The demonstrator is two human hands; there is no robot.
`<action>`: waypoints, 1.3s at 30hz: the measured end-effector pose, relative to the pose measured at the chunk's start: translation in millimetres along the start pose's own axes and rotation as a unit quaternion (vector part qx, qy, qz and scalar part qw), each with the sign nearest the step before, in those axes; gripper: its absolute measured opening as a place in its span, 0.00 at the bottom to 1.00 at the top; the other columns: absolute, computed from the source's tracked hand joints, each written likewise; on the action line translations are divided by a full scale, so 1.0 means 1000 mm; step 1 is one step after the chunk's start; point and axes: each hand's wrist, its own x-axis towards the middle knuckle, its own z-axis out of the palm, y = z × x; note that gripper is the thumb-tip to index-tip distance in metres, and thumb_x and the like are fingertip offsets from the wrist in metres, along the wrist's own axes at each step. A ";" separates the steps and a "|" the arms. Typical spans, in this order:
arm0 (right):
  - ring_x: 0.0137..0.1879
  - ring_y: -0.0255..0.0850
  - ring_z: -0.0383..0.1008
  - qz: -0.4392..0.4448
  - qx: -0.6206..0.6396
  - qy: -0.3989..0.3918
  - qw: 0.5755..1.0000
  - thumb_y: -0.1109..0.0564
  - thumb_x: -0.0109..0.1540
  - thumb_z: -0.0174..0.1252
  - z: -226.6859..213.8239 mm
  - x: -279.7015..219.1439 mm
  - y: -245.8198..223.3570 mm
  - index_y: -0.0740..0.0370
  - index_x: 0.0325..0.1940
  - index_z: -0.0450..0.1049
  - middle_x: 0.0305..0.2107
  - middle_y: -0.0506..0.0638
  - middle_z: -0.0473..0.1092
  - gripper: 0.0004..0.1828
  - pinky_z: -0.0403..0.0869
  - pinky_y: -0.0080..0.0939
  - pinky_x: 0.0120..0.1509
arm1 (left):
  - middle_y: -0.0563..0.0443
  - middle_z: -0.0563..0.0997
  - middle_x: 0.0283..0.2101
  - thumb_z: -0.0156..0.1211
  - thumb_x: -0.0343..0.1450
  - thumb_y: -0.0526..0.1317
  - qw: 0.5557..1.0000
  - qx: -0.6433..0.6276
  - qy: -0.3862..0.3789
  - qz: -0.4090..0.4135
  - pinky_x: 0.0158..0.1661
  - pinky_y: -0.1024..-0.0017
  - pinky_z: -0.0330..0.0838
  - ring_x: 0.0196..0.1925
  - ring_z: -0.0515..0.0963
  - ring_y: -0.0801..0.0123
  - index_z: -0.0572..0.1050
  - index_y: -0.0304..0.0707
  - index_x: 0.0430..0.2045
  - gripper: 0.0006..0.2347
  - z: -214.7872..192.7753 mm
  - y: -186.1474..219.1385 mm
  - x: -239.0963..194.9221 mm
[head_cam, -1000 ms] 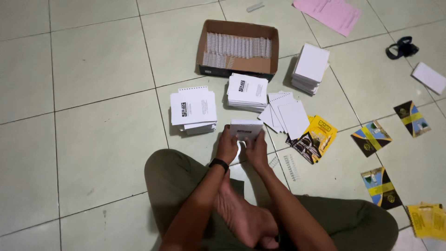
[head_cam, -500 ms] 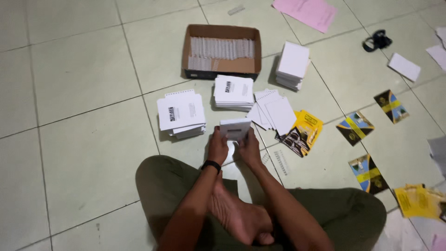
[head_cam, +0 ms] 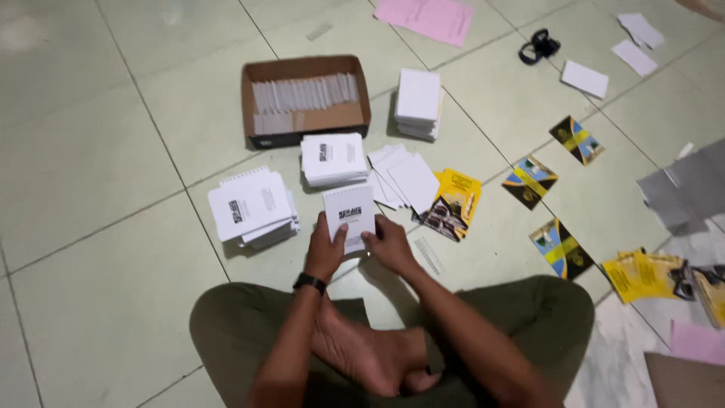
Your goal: The person sits on the floor and assembles small notebooks by hand. They pick up a stack of white paper, insert a plastic spiral binding into the holes, and then place a yellow cover sheet on top. The completed notebooks are stacked nearby.
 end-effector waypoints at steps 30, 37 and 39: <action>0.38 0.41 0.75 0.081 0.300 0.086 0.947 0.64 0.58 0.69 -0.143 -0.004 0.063 0.67 0.56 0.75 0.36 0.57 0.76 0.22 0.75 0.37 0.43 | 0.39 0.76 0.53 0.58 0.72 0.31 0.966 -0.243 0.047 -0.082 0.62 0.56 0.64 0.58 0.72 0.59 0.69 0.30 0.56 0.17 0.042 0.008 -0.009; 0.40 0.47 0.74 0.042 0.256 -0.024 0.966 0.65 0.59 0.68 -0.062 -0.043 -0.024 0.73 0.71 0.63 0.37 0.65 0.74 0.37 0.76 0.41 0.42 | 0.44 0.78 0.53 0.57 0.72 0.28 0.951 -0.300 0.039 -0.062 0.60 0.60 0.67 0.57 0.75 0.63 0.70 0.35 0.55 0.16 0.040 0.007 -0.013; 0.53 0.48 0.71 0.105 0.114 -0.009 0.988 0.51 0.61 0.69 -0.048 -0.044 -0.023 0.61 0.74 0.66 0.47 0.63 0.71 0.39 0.71 0.50 0.56 | 0.45 0.79 0.50 0.60 0.70 0.30 0.938 -0.331 0.061 -0.081 0.58 0.59 0.68 0.54 0.76 0.62 0.72 0.34 0.53 0.15 0.034 0.023 -0.020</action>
